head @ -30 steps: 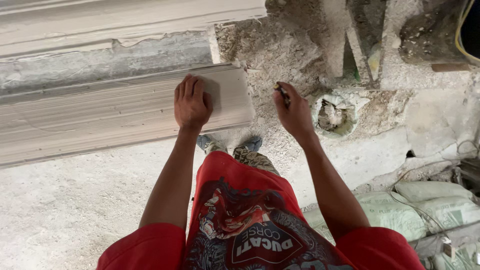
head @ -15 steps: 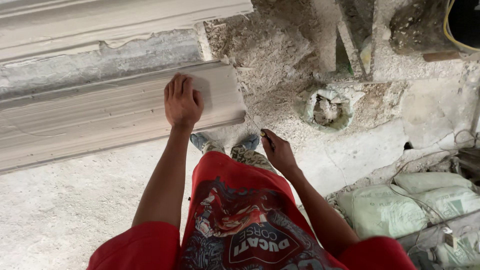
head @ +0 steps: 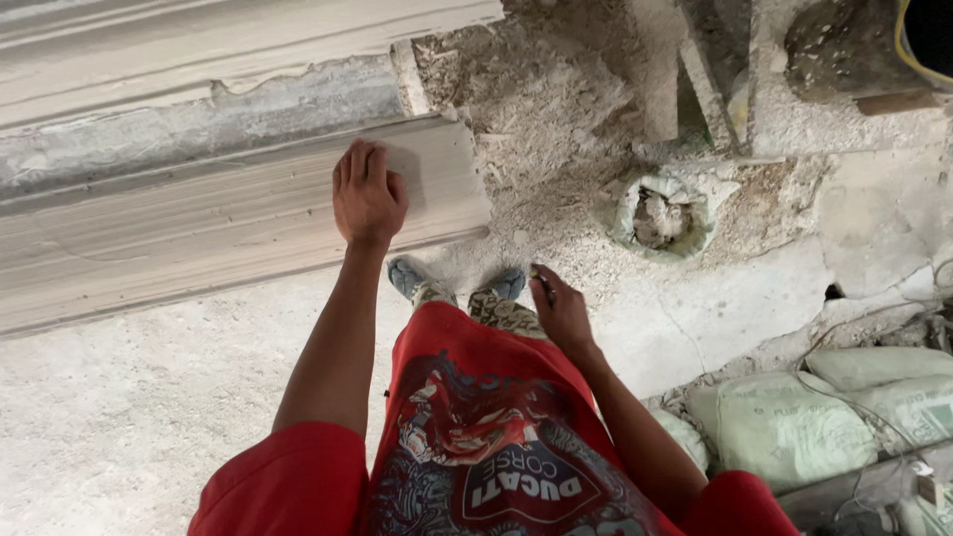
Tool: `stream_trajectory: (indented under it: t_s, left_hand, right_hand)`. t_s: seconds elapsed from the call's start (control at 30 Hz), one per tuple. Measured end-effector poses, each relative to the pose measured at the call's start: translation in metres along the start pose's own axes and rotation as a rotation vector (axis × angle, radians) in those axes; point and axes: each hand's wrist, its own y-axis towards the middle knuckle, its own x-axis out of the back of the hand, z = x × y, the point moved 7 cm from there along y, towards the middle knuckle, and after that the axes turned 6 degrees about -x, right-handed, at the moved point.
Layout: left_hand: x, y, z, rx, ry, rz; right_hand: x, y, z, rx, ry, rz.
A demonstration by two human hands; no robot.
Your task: The person washes hands, then uses a cloth to wipe a white decorative molding on a workbench. They then use a small metal tool to scrape and smooth the molding's surface repeatedly, moving along its length.
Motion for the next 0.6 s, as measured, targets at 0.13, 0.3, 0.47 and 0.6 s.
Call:
stream_trajectory:
  t_s: [0.13, 0.3, 0.47, 0.6]
  left_hand:
    - [0.000, -0.002, 0.001, 0.000, 0.009, -0.008]
    - [0.001, -0.001, 0.002, 0.010, -0.014, -0.023]
    - [0.003, 0.001, 0.000, -0.002, -0.017, -0.024]
    - [0.005, 0.001, -0.001, 0.018, -0.051, 0.001]
  right_hand:
    - [0.003, 0.004, 0.010, 0.039, -0.022, -0.039]
    - [0.003, 0.019, 0.016, -0.064, 0.026, 0.016]
    - [0.020, 0.016, 0.038, 0.162, -0.028, -0.055]
    - [-0.002, 0.040, 0.049, 0.036, 0.021, -0.037]
